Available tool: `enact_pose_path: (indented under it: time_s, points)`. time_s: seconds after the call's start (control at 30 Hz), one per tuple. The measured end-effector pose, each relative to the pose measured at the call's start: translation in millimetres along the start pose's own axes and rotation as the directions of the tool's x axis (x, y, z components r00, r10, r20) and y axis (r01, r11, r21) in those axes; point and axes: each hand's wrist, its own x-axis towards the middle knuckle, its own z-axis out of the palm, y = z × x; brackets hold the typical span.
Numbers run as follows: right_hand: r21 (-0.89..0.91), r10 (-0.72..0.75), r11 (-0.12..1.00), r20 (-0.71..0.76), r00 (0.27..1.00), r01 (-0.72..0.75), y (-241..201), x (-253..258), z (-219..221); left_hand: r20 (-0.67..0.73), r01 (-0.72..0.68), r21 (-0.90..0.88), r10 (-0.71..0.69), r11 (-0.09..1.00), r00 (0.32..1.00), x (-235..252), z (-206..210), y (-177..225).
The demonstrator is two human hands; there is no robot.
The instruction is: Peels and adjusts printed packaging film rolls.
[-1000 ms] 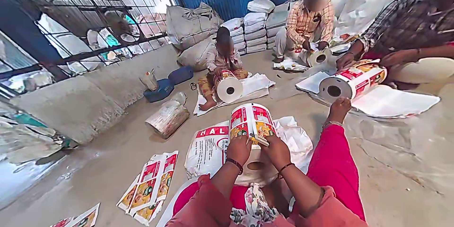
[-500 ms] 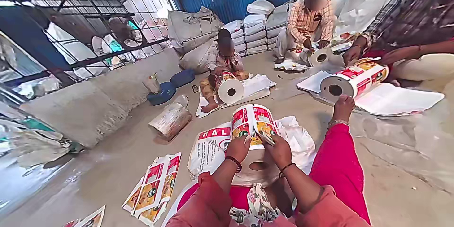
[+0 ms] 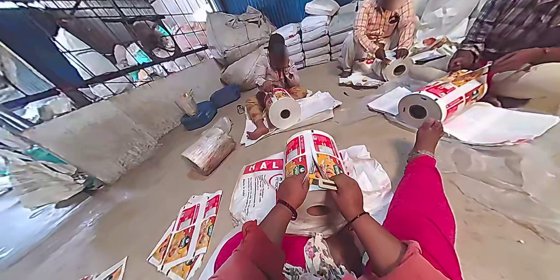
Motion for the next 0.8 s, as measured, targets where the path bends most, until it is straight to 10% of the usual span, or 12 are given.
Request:
enact_pose_path:
  time_s: [0.8]
  points:
    - [-0.04, -0.067, 0.997, -0.072, 0.995, 0.064, 0, -2, 8, -0.081, -0.052, -0.045, 0.048, 0.998, 0.996, -1, 7, -8]
